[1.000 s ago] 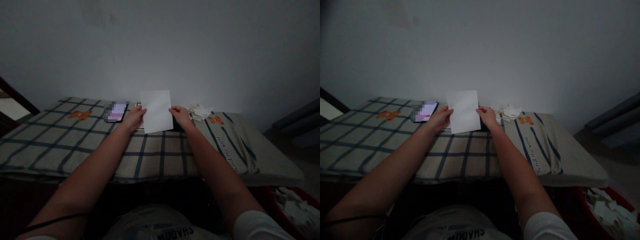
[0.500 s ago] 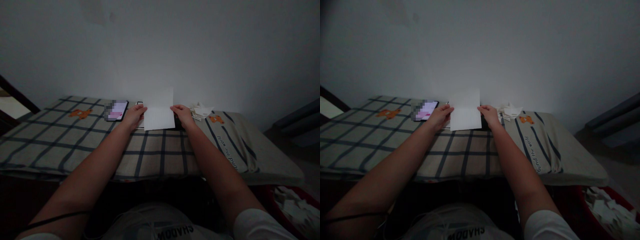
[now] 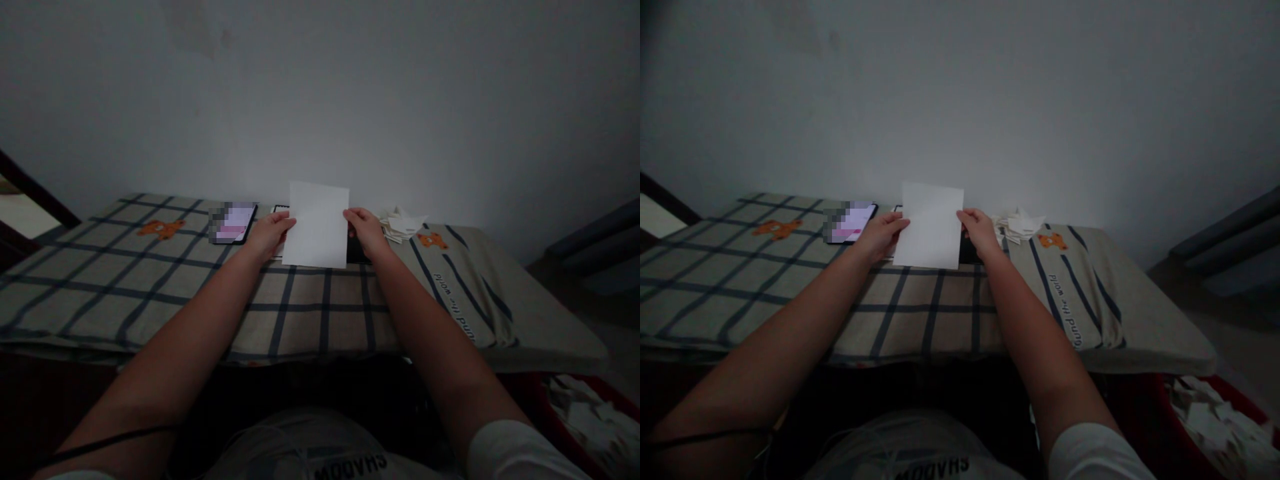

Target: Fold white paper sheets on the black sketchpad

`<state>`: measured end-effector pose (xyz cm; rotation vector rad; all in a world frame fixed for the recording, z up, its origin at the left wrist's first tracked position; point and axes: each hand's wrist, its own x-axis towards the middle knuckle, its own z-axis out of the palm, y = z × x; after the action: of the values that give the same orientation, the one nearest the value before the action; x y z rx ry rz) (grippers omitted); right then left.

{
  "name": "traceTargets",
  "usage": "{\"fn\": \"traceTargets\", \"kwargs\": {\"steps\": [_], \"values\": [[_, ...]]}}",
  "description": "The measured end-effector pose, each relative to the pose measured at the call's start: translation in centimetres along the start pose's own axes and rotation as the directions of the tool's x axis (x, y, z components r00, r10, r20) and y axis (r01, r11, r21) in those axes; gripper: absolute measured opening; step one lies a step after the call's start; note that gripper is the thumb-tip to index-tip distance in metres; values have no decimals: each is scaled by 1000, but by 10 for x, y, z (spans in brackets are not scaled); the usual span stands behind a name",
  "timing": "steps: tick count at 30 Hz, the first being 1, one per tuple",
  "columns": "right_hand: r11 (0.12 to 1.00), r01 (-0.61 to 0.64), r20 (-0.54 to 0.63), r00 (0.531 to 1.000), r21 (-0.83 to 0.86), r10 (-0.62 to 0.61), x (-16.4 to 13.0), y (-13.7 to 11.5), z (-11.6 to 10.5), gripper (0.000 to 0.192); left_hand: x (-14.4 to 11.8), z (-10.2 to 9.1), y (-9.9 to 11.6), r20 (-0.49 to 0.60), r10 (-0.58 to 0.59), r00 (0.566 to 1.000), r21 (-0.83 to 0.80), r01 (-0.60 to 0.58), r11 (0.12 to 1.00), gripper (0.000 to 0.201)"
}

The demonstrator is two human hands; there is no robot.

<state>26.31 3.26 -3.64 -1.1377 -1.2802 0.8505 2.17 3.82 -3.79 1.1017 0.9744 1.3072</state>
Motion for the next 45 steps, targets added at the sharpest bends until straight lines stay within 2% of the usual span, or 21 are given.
{"fn": "traceTargets", "kwargs": {"steps": [3, 7, 12, 17, 20, 22, 26, 27, 28, 29, 32, 35, 37, 39, 41, 43, 45], "values": [[1000, 13, -39, 999, 26, -12, 0, -1, 0, 27, -3, 1, 0, 77, -30, 997, 39, 27, 999, 23], [998, -5, -72, 997, 65, 9, -1, -2, 1, 22, -4, 0, 0, 80, -28, 996, 78, 22, 997, 26], [996, -8, -29, 1000, 87, 11, 0, -1, 0, 24, -4, 0, 3, 16, 14, 1000, 95, -16, 995, 39], [997, 19, 77, 997, 80, -25, 0, 2, 0, 28, 0, -2, 0, -82, 134, 988, 172, -119, 978, 55], [995, -6, 99, 995, 100, -4, 0, 2, 1, 28, 4, -4, -3, -125, 240, 963, 288, -196, 937, 52], [994, -26, 96, 995, 102, 16, -1, 2, 2, 26, 4, -4, -3, -108, 333, 937, 374, -272, 886, 48], [992, -78, 63, 995, 95, 72, -1, 3, 2, 21, -7, -2, 4, 88, 519, 850, 438, -501, 746, 37], [991, -87, 56, 995, 101, 82, -1, 3, 2, 20, -10, 0, 6, 145, 515, 845, 414, -524, 744, 36], [990, -94, 53, 995, 108, 88, -1, 3, 1, 19, -13, 0, 8, 174, 477, 862, 387, -505, 771, 37], [988, -98, 56, 994, 116, 92, -1, 3, 1, 18, -15, 1, 10, 175, 427, 887, 361, -461, 811, 38], [985, -108, 80, 992, 137, 98, -2, 1, 1, 19, -15, 1, 9, 169, 331, 928, 300, -369, 880, 34], [983, -124, 114, 988, 132, 109, -3, -1, 3, 21, -12, 0, 8, 241, 144, 960, 241, -202, 949, 53], [983, -129, 138, 984, 129, 111, -5, -2, 4, 24, -13, 1, 9, 305, 19, 952, 222, -90, 971, 65], [981, -134, 157, 981, 141, 112, -7, -4, 6, 27, -18, 3, 12, 359, -61, 931, 216, -19, 976, 62], [976, -143, 171, 979, 165, 115, -9, -4, 9, 29, -24, 6, 15, 431, -138, 892, 211, 49, 976, 55], [969, -151, 193, 975, 195, 114, -11, -5, 12, 32, -28, 8, 16, 492, -178, 852, 216, 79, 973, 49], [963, -152, 218, 970, 222, 103, -12, -6, 14, 36, -30, 9, 16, 522, -189, 832, 228, 77, 971, 47]]}}
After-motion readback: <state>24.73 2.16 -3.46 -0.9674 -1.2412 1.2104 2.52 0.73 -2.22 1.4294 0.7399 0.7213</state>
